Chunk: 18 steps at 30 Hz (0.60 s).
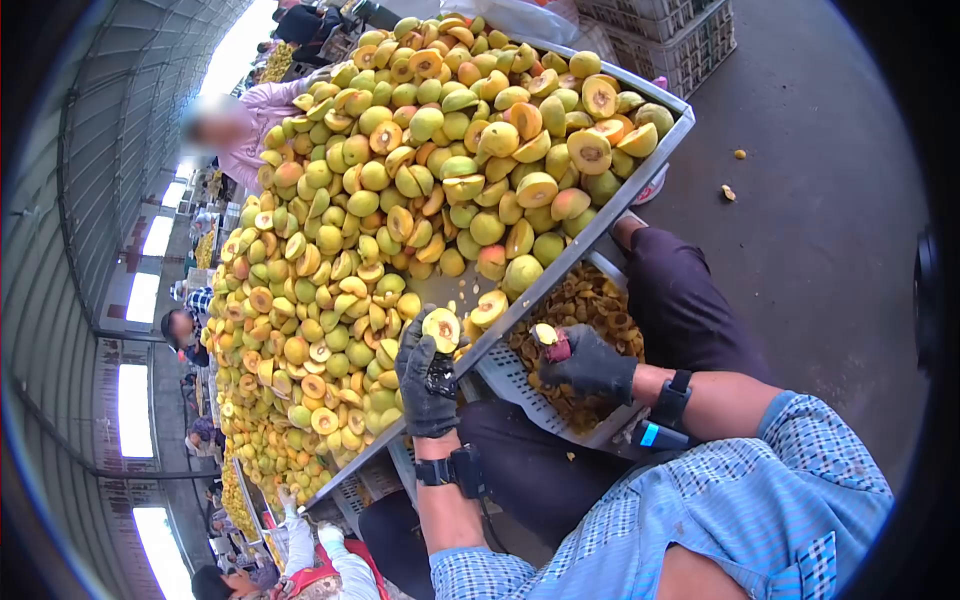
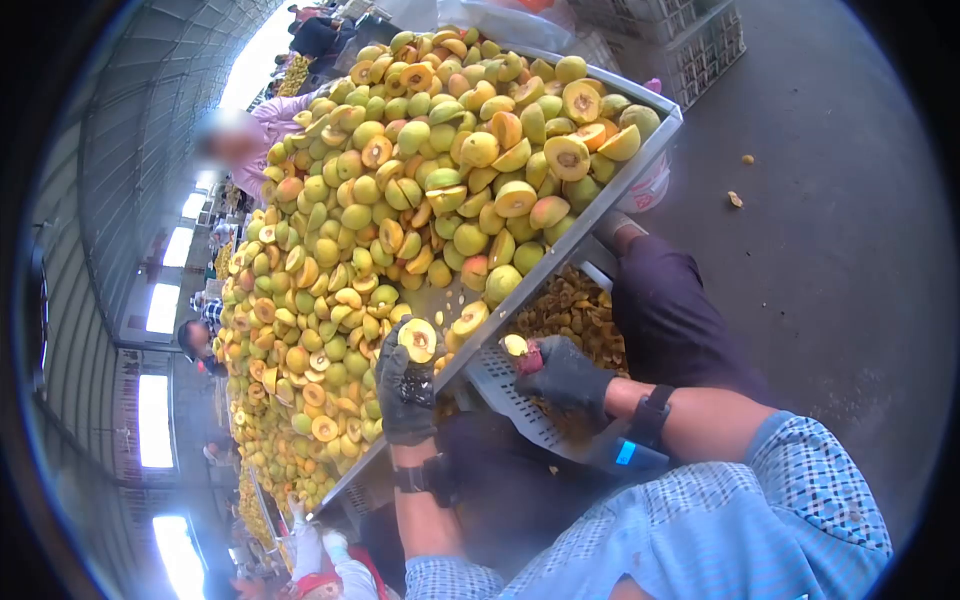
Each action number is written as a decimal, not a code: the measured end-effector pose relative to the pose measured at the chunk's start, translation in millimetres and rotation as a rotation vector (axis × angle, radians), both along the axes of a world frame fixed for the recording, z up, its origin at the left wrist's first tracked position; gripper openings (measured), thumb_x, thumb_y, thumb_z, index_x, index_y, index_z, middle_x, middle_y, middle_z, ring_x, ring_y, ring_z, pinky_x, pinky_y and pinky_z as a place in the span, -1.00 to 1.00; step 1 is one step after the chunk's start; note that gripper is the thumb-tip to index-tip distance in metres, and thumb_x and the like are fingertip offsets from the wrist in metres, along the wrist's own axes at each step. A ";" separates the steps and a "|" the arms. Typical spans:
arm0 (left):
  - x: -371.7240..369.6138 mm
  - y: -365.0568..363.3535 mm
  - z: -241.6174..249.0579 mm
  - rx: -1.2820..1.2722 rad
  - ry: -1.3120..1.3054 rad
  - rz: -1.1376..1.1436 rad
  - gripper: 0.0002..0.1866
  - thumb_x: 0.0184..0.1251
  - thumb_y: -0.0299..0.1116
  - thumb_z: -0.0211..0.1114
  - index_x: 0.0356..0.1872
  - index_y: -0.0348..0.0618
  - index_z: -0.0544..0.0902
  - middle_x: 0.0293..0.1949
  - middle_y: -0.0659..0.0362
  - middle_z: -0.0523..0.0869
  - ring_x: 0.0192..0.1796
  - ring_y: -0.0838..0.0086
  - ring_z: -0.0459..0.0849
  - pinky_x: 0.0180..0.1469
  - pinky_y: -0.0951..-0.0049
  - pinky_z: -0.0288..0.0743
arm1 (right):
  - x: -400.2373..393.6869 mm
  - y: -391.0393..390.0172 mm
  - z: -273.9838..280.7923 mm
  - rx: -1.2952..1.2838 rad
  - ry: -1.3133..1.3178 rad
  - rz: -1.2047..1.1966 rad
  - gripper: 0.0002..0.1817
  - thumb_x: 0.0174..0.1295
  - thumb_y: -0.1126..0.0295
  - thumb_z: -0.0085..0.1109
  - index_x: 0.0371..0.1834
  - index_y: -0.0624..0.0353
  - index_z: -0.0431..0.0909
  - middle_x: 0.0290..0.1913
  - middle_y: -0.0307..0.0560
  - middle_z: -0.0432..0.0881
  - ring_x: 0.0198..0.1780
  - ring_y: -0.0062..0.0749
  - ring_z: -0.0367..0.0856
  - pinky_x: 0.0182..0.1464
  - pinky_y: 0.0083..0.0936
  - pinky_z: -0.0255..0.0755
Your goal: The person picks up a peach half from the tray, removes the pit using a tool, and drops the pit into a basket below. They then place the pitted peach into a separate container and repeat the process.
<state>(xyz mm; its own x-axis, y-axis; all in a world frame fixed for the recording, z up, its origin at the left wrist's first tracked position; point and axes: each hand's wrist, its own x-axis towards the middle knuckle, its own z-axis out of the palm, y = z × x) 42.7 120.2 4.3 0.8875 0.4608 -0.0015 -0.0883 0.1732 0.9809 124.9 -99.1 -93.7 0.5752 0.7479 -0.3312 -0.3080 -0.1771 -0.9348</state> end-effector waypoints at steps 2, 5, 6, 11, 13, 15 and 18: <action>-25.8 -31.2 5.0 -0.135 -0.054 0.065 -0.40 0.41 -0.30 0.30 0.37 -0.44 0.44 0.22 -0.10 0.62 0.21 0.12 0.67 0.23 0.09 0.65 | -6.3 3.1 -3.7 -0.218 -0.344 0.107 -0.74 0.08 0.30 0.29 -0.20 0.19 0.70 -0.28 0.15 0.74 -0.28 -0.05 0.73 -0.13 -0.26 0.55; -51.5 -66.1 -0.3 -0.181 -0.088 0.111 -0.40 0.44 -0.27 0.30 0.37 -0.46 0.44 0.23 -0.12 0.62 0.28 0.09 0.63 0.35 0.06 0.56 | -30.8 3.0 -2.5 0.062 -0.331 0.020 -0.81 0.11 0.37 0.26 -0.31 0.26 0.59 -0.46 0.06 0.63 -0.41 -0.27 0.60 -0.26 -0.27 0.47; -59.6 -74.2 -6.4 -0.195 -0.089 0.122 -0.40 0.44 -0.27 0.30 0.37 -0.46 0.44 0.23 -0.12 0.62 0.28 0.09 0.63 0.35 0.06 0.56 | -31.2 -0.3 10.3 0.112 -0.262 0.072 -0.83 0.11 0.38 0.27 -0.31 0.24 0.61 -0.49 -0.03 0.63 -0.43 -0.33 0.58 -0.27 -0.33 0.48; -77.6 -106.0 -19.3 1.255 0.187 0.254 -0.66 0.52 -0.47 0.18 0.24 -0.36 0.60 0.16 -0.03 0.75 0.20 0.28 0.72 0.31 0.27 0.53 | -36.9 -8.2 35.3 0.146 0.230 0.179 -0.89 0.05 0.45 0.33 -0.38 0.20 0.61 -0.51 -0.27 0.59 -0.53 -0.54 0.55 -0.45 -0.50 0.44; -64.6 -123.8 -7.2 0.541 0.166 0.335 -0.71 0.56 -0.42 0.19 0.16 -0.34 0.66 0.10 -0.04 0.79 0.14 0.25 0.75 0.24 0.25 0.57 | -31.7 -12.3 39.9 0.001 0.302 0.264 -0.88 0.04 0.47 0.33 -0.35 0.20 0.63 -0.50 -0.28 0.60 -0.59 -0.55 0.54 -0.56 -0.51 0.42; -60.3 -122.8 -8.5 1.330 0.115 0.278 -0.70 0.59 -0.35 0.20 0.12 -0.35 0.69 0.06 -0.02 0.80 0.09 0.27 0.76 0.18 0.27 0.59 | -30.7 -9.3 25.7 0.066 0.311 0.236 -0.83 0.04 0.48 0.32 -0.27 0.21 0.66 -0.51 -0.28 0.60 -0.63 -0.55 0.54 -0.63 -0.49 0.41; -51.4 -129.7 -15.6 0.164 0.095 0.441 -0.66 0.61 -0.29 0.19 0.09 -0.40 0.70 0.01 0.00 0.80 0.01 0.27 0.77 0.14 0.28 0.62 | -26.7 -13.8 18.6 0.147 0.418 0.498 -0.77 0.05 0.46 0.34 -0.19 0.17 0.69 -0.53 -0.30 0.60 -0.59 -0.59 0.54 -0.57 -0.54 0.42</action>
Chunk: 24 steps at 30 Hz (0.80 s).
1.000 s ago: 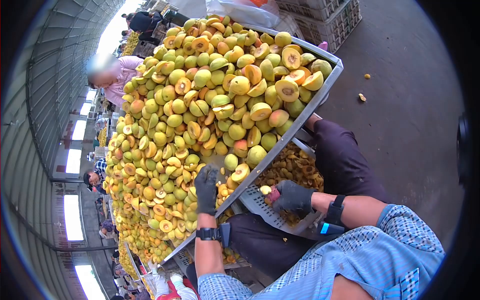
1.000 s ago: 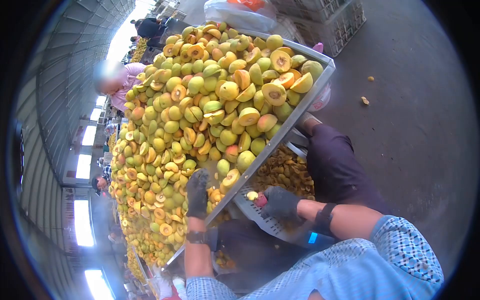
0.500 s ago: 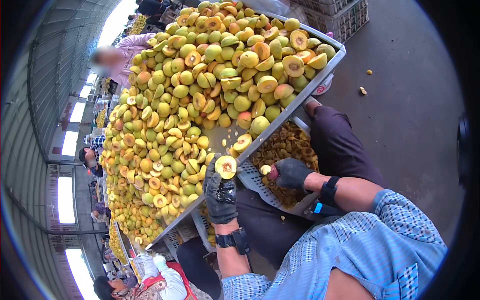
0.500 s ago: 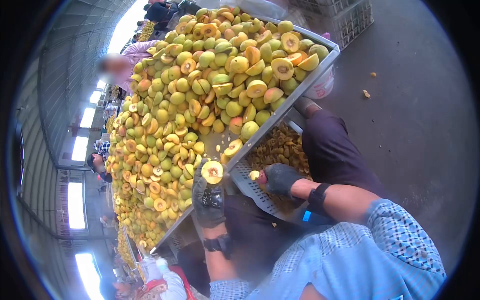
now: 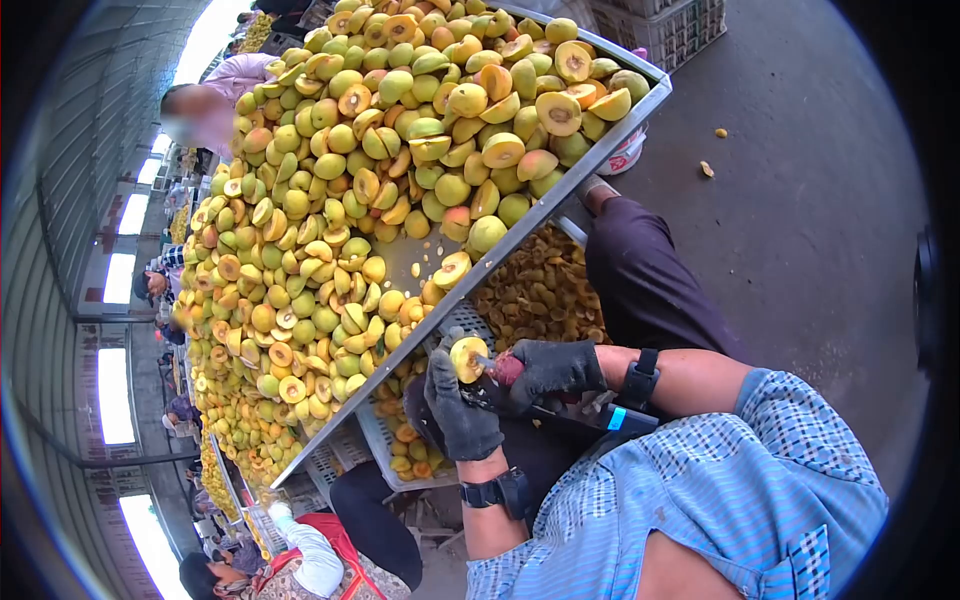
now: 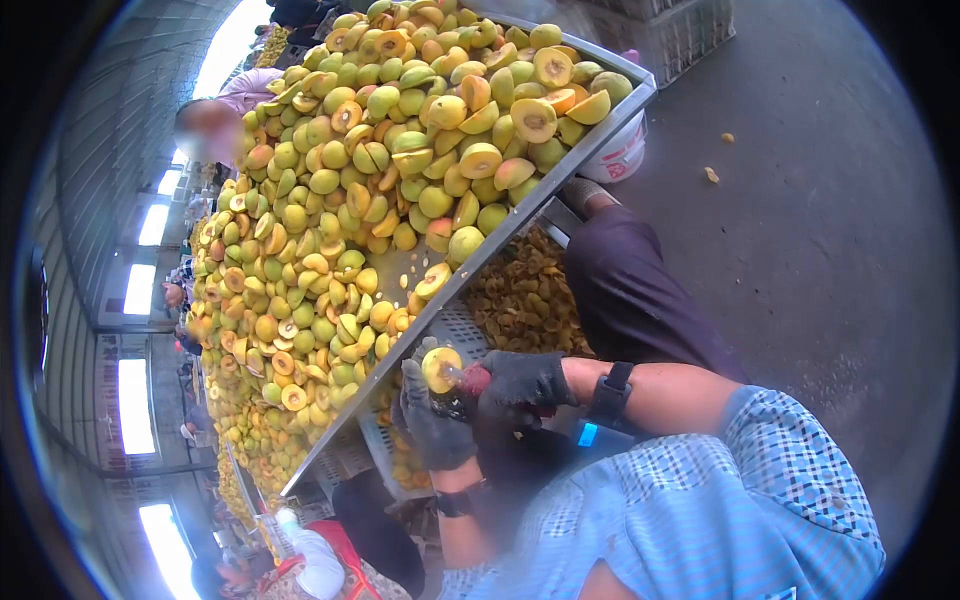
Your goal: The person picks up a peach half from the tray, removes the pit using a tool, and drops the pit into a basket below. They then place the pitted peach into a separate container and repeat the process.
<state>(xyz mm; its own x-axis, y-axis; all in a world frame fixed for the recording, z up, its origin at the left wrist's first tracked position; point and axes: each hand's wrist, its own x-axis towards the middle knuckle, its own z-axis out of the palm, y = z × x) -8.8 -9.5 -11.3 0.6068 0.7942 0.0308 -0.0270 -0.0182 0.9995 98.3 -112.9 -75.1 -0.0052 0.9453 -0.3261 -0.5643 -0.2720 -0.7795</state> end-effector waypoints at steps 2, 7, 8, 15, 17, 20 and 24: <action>8.9 -6.4 2.2 -0.074 -0.013 0.024 -0.60 0.62 -0.20 0.19 0.06 -0.44 0.69 -0.01 0.00 0.79 -0.05 0.30 0.77 0.06 0.32 0.67 | -4.6 0.1 4.8 0.049 -0.179 -0.099 -0.84 0.10 0.38 0.31 -0.28 0.19 0.67 -0.50 -0.19 0.65 -0.53 -0.49 0.62 -0.52 -0.45 0.46; 19.6 -9.3 -7.4 -0.293 -0.071 0.061 -0.52 0.63 -0.09 0.18 0.01 -0.46 0.69 -0.04 -0.03 0.79 -0.09 0.34 0.77 -0.04 0.36 0.71 | 7.8 -8.6 19.6 0.054 -0.714 -0.285 -0.75 0.26 0.22 0.24 -0.14 0.14 0.69 -0.18 0.12 0.76 -0.08 0.03 0.74 -0.01 -0.16 0.54; 20.3 -8.0 -10.7 -0.319 -0.075 0.056 -0.50 0.63 -0.07 0.18 0.00 -0.46 0.69 -0.06 -0.03 0.79 -0.11 0.35 0.76 -0.06 0.37 0.72 | 6.3 -9.3 16.9 0.052 -0.713 -0.286 -0.75 0.26 0.22 0.24 -0.14 0.14 0.69 -0.18 0.12 0.76 -0.08 0.03 0.74 -0.01 -0.16 0.54; 19.7 -10.7 -11.3 -0.372 -0.113 0.121 -0.49 0.65 -0.07 0.15 -0.06 -0.49 0.69 -0.11 -0.04 0.78 -0.15 0.32 0.77 -0.11 0.32 0.72 | 2.0 -11.7 12.3 0.123 -0.812 -0.413 -0.77 0.12 0.29 0.33 -0.21 0.14 0.69 -0.33 0.17 0.73 -0.22 0.16 0.71 -0.17 -0.10 0.56; 17.6 -20.6 1.2 -0.257 -0.048 0.008 -0.47 0.66 0.06 0.09 0.04 -0.31 0.65 -0.07 0.11 0.75 -0.04 0.37 0.73 0.11 0.33 0.61 | -2.8 -10.5 2.8 0.131 -0.853 -0.344 -0.78 0.14 0.27 0.32 -0.21 0.12 0.69 -0.33 0.16 0.73 -0.22 0.16 0.71 -0.16 -0.09 0.56; 13.0 -17.0 0.9 -0.303 -0.038 0.063 -0.51 0.66 0.01 0.10 0.03 -0.31 0.66 -0.05 0.08 0.76 -0.02 0.36 0.73 0.11 0.31 0.62 | -9.4 -13.0 6.0 0.114 -0.868 -0.147 -0.74 0.22 0.18 0.34 -0.21 0.13 0.69 -0.30 0.17 0.73 -0.21 0.16 0.70 -0.14 -0.12 0.55; 6.6 -8.3 4.7 0.346 0.175 0.029 -0.54 0.65 -0.03 0.11 -0.04 -0.30 0.70 -0.07 0.05 0.77 0.01 0.34 0.73 0.11 0.27 0.63 | -6.2 -9.9 8.5 0.213 -0.729 -0.280 -0.66 0.26 0.05 0.27 -0.24 0.13 0.71 -0.38 0.02 0.76 -0.24 -0.04 0.77 -0.13 -0.20 0.58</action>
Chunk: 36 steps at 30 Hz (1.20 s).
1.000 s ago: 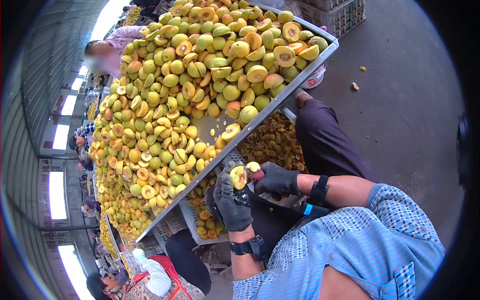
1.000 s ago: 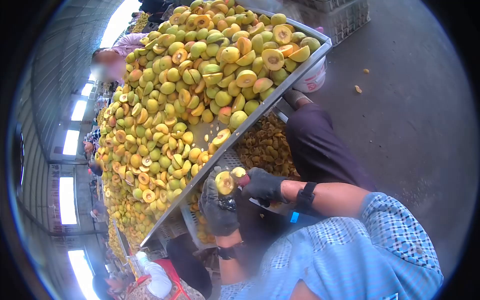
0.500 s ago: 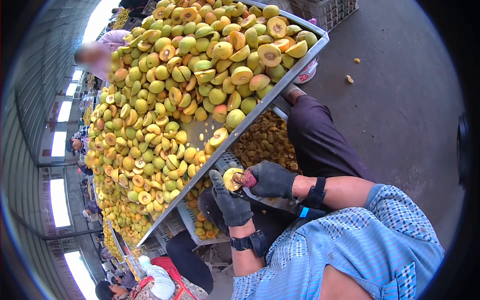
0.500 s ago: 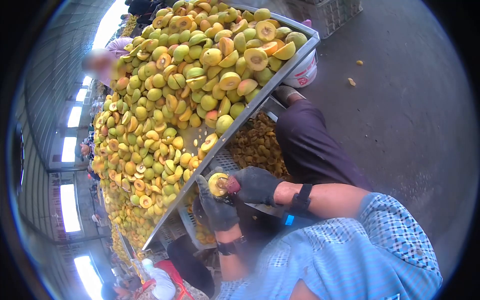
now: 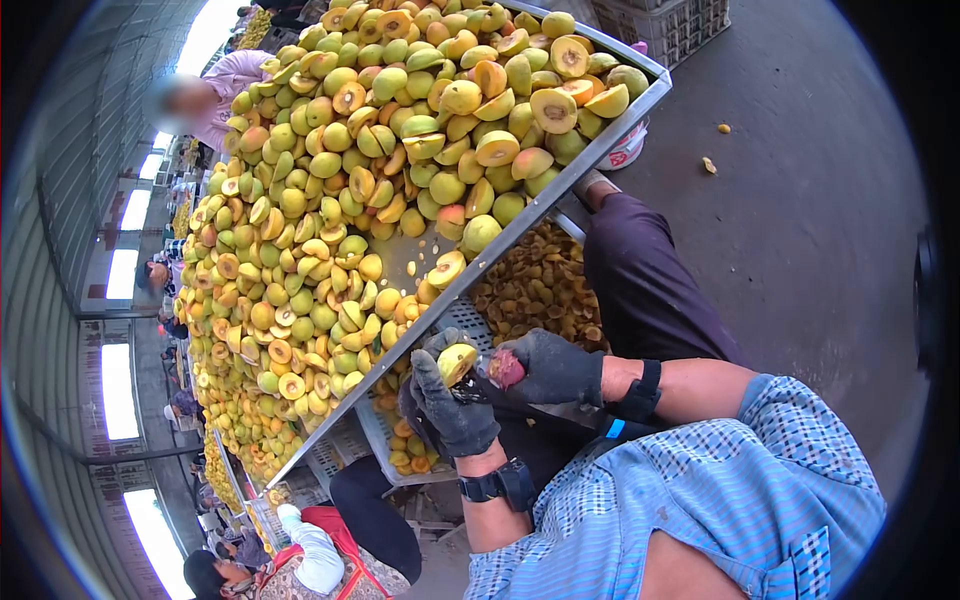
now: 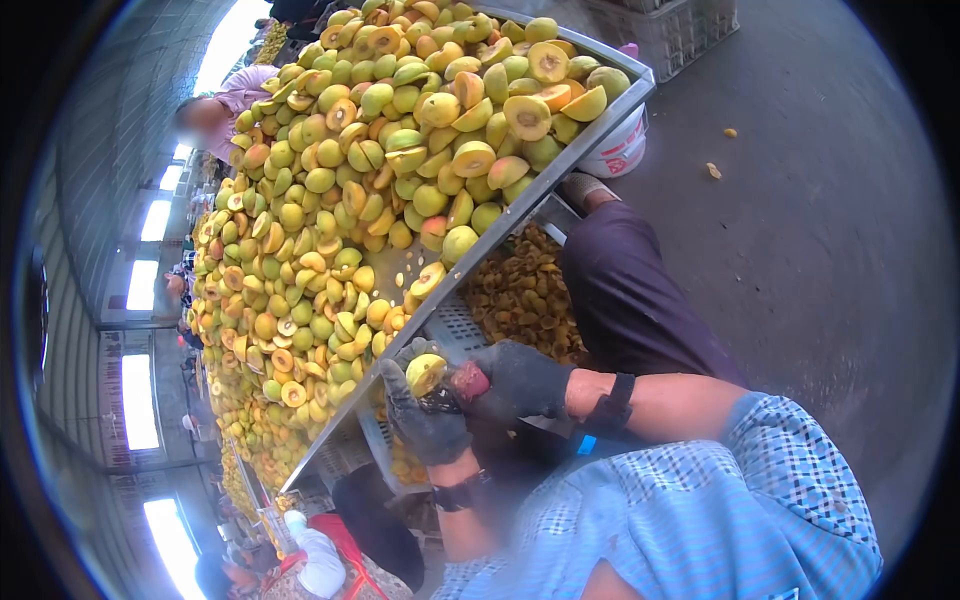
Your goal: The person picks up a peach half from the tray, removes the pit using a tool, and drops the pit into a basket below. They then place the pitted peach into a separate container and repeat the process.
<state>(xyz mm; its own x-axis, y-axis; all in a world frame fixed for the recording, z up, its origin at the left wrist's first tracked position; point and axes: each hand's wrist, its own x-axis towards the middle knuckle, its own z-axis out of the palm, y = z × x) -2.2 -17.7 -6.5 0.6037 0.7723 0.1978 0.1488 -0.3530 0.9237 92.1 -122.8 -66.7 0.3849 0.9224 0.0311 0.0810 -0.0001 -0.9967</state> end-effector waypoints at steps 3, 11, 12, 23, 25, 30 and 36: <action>4.7 3.0 -2.8 0.168 -0.007 0.029 -0.44 0.71 0.01 -0.05 -0.08 -0.34 0.71 -0.18 0.07 0.77 -0.12 0.38 0.71 0.04 0.38 0.61 | 2.8 9.8 -1.5 0.327 0.326 -0.239 -0.62 0.28 0.03 0.34 -0.24 0.17 0.65 -0.57 -0.17 0.64 -0.38 -0.27 0.74 -0.21 -0.32 0.59; 20.8 -12.4 -2.5 -0.132 -0.085 -0.096 -0.59 0.62 -0.12 0.15 -0.14 -0.35 0.71 -0.13 0.12 0.74 -0.06 0.42 0.66 0.12 0.34 0.51 | 19.1 11.7 -4.4 0.295 1.093 -0.049 -0.49 0.27 0.30 0.42 0.22 0.26 0.52 -0.09 -0.16 0.72 -0.15 -0.54 0.72 -0.08 -0.51 0.67; 21.6 -12.0 -5.5 -0.208 -0.128 -0.088 -0.59 0.62 -0.12 0.15 -0.12 -0.35 0.70 -0.13 0.12 0.74 -0.06 0.42 0.66 0.12 0.35 0.51 | 20.6 11.0 -5.1 0.319 1.116 -0.039 -0.49 0.25 0.33 0.42 0.23 0.28 0.52 -0.06 -0.14 0.72 -0.14 -0.52 0.73 -0.05 -0.51 0.67; 23.8 -10.9 -6.8 -0.765 -0.341 0.127 -0.52 0.65 0.08 0.08 -0.10 -0.20 0.67 -0.21 0.12 0.73 -0.12 0.39 0.71 -0.07 0.43 0.63 | 12.9 17.0 -7.0 0.223 1.001 -0.063 -0.51 0.18 0.50 0.37 0.21 0.27 0.53 -0.16 -0.17 0.72 -0.29 -0.60 0.67 -0.22 -0.55 0.62; 18.3 -3.4 -14.4 -0.676 -0.438 0.185 -0.45 0.70 0.00 0.01 0.02 -0.43 0.65 -0.12 0.02 0.75 -0.13 0.31 0.74 -0.03 0.35 0.71 | 7.9 16.6 -3.1 0.207 0.653 -0.164 -0.59 0.20 0.46 0.39 0.13 0.23 0.58 -0.19 -0.23 0.72 -0.27 -0.61 0.65 -0.17 -0.54 0.60; 11.2 10.8 -14.3 -0.734 -0.453 0.144 -0.45 0.74 -0.04 -0.07 0.03 -0.43 0.64 -0.17 -0.04 0.75 -0.17 0.31 0.73 -0.07 0.35 0.70 | 1.6 6.6 -7.9 0.093 0.115 -0.096 -0.67 0.13 0.31 0.45 -0.10 0.22 0.63 -0.26 0.00 0.76 -0.24 -0.32 0.74 -0.08 -0.36 0.57; 10.7 7.4 -1.6 -0.369 -0.203 0.097 -0.51 0.74 -0.06 -0.04 -0.07 -0.34 0.66 -0.22 0.04 0.75 -0.23 0.36 0.71 -0.10 0.39 0.66 | -1.1 -0.6 15.4 0.005 0.093 -0.079 -0.65 0.16 0.15 0.38 -0.08 0.10 0.67 -0.23 0.12 0.76 -0.16 0.04 0.77 -0.09 -0.21 0.59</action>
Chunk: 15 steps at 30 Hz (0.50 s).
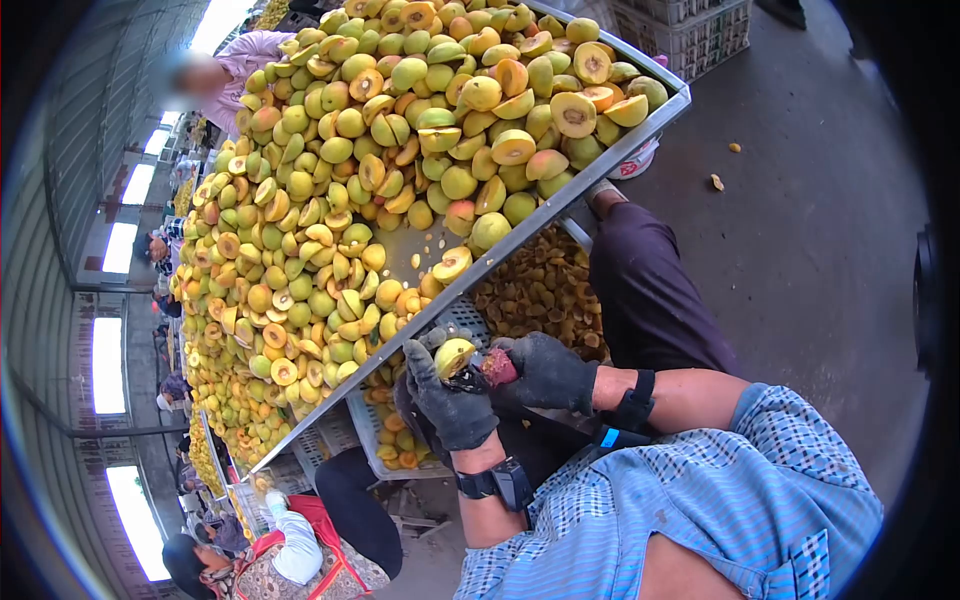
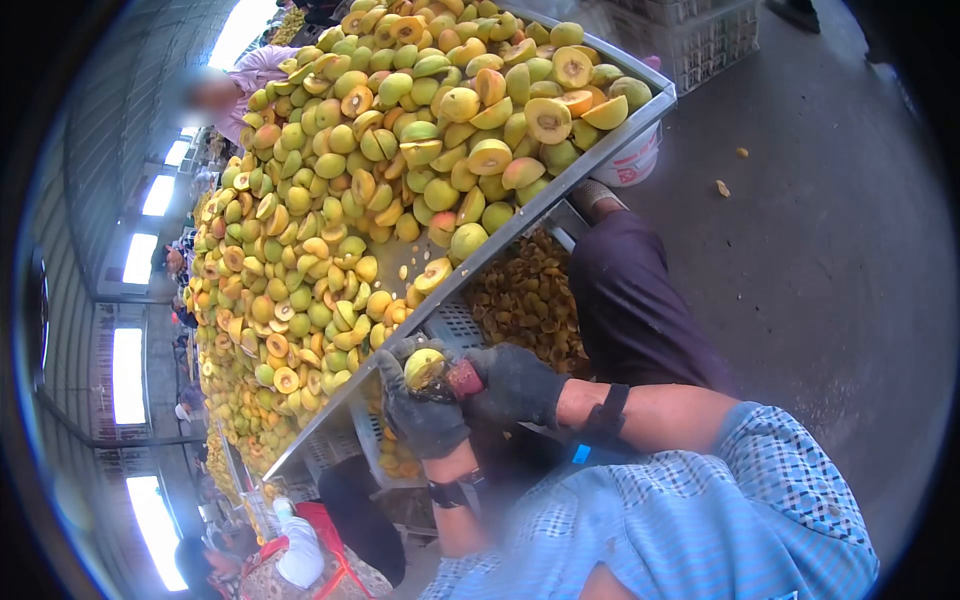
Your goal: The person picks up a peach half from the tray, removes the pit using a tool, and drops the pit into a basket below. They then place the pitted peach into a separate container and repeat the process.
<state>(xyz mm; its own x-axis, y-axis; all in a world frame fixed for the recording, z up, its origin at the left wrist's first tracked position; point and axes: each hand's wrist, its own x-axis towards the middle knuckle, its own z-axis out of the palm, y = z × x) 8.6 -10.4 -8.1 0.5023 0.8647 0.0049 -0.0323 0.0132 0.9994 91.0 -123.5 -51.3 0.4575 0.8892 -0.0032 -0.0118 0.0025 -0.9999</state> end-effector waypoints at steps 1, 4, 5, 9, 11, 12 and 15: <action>0.4 -1.7 -0.5 -0.003 0.002 0.002 -0.51 0.74 -0.06 -0.04 -0.07 -0.34 0.66 -0.22 0.04 0.75 -0.23 0.36 0.71 -0.10 0.39 0.66 | 0.2 -0.4 2.3 0.022 0.016 -0.051 -0.64 0.20 0.08 0.32 -0.06 0.04 0.70 -0.20 0.13 0.77 -0.13 0.06 0.76 -0.05 -0.20 0.58; 5.3 -7.1 -3.0 -0.015 0.010 0.051 -0.52 0.71 -0.06 0.01 -0.12 -0.33 0.68 -0.25 0.07 0.75 -0.23 0.39 0.70 -0.12 0.40 0.65 | -1.9 3.7 0.6 -0.041 0.004 -0.050 -0.64 0.18 0.10 0.33 -0.04 0.04 0.70 -0.21 0.13 0.77 -0.13 0.12 0.75 -0.06 -0.17 0.59; 6.6 -7.3 -4.7 -0.026 -0.026 0.047 -0.53 0.66 -0.02 0.09 -0.17 -0.30 0.66 -0.26 0.07 0.73 -0.24 0.37 0.69 -0.11 0.36 0.63 | -2.5 3.5 -0.1 -0.046 0.007 -0.052 -0.64 0.18 0.10 0.33 -0.04 0.04 0.70 -0.21 0.13 0.77 -0.13 0.12 0.75 -0.06 -0.17 0.59; 9.9 -9.7 0.3 0.040 0.002 0.048 -0.49 0.65 0.03 0.10 -0.17 -0.32 0.67 -0.29 0.10 0.73 -0.25 0.42 0.68 -0.15 0.43 0.62 | -5.9 5.7 -5.8 -0.006 0.016 -0.076 -0.67 0.16 0.14 0.33 -0.08 0.07 0.69 -0.22 0.15 0.75 -0.15 0.16 0.73 -0.08 -0.13 0.58; 9.9 -9.6 3.5 0.055 0.018 0.040 -0.47 0.64 0.05 0.10 -0.19 -0.32 0.67 -0.30 0.11 0.72 -0.26 0.43 0.67 -0.17 0.44 0.60 | -8.0 6.5 -8.9 -0.002 -0.005 -0.090 -0.68 0.16 0.16 0.33 -0.10 0.09 0.69 -0.23 0.16 0.75 -0.15 0.17 0.73 -0.09 -0.12 0.58; 10.0 -9.1 4.4 0.071 0.033 0.026 -0.46 0.64 0.07 0.10 -0.21 -0.31 0.66 -0.31 0.11 0.71 -0.28 0.43 0.67 -0.19 0.45 0.59 | -8.1 6.2 -9.7 -0.007 0.007 -0.087 -0.69 0.15 0.18 0.32 -0.11 0.10 0.68 -0.23 0.18 0.75 -0.14 0.18 0.72 -0.09 -0.11 0.58; 7.9 -5.3 1.9 0.045 0.027 0.011 -0.46 0.64 0.08 0.10 -0.24 -0.30 0.64 -0.34 0.14 0.70 -0.30 0.44 0.65 -0.21 0.46 0.57 | -4.3 2.7 -2.5 -0.017 0.021 -0.066 -0.70 0.16 0.21 0.32 -0.12 0.12 0.68 -0.24 0.18 0.74 -0.15 0.16 0.73 -0.09 -0.12 0.57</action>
<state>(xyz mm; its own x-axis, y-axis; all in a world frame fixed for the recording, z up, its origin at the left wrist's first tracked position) 16.4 -15.7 -6.2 0.4935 0.8692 0.0300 -0.0050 -0.0316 0.9995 86.7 -120.8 -53.8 0.5148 0.8568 -0.0279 -0.0333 -0.0125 -0.9994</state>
